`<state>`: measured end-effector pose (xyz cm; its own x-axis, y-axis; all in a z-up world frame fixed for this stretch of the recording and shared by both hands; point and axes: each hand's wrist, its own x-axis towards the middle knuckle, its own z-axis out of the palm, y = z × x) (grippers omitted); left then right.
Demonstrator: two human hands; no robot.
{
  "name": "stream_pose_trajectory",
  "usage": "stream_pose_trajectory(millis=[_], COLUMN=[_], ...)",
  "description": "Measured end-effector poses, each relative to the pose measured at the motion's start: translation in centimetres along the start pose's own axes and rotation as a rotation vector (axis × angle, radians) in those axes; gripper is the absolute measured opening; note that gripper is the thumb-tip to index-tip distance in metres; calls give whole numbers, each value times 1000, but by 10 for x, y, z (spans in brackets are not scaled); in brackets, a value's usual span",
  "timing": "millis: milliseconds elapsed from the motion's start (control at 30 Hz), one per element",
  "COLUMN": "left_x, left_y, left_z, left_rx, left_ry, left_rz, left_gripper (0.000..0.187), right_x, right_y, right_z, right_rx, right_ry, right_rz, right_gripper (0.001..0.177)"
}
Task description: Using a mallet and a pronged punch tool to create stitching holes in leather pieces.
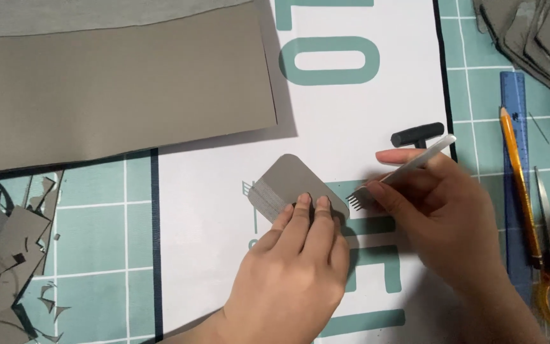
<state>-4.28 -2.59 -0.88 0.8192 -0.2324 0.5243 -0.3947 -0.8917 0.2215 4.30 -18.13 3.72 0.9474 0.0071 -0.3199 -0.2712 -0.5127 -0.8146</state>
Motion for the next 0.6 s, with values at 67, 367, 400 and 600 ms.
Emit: stream_pose_trajectory(millis=[67, 367, 400, 600], left_x=[2, 4, 4, 4], left_y=[-2, -6, -6, -7], left_z=[-1, -4, -4, -5], left_rx=[-14, -26, -23, -37], left_ry=[-9, -17, -22, -34], left_rz=[5, 26, 24, 29], left_gripper=[13, 10, 9, 8], right_x=[2, 1, 1, 5], right_y=[13, 17, 16, 18], right_z=[0, 1, 2, 2], right_rx=[13, -84, -68, -132], right_ry=[-24, -53, -61, -106], right_rz=[-89, -286, -267, -382], right_gripper=[29, 23, 22, 26])
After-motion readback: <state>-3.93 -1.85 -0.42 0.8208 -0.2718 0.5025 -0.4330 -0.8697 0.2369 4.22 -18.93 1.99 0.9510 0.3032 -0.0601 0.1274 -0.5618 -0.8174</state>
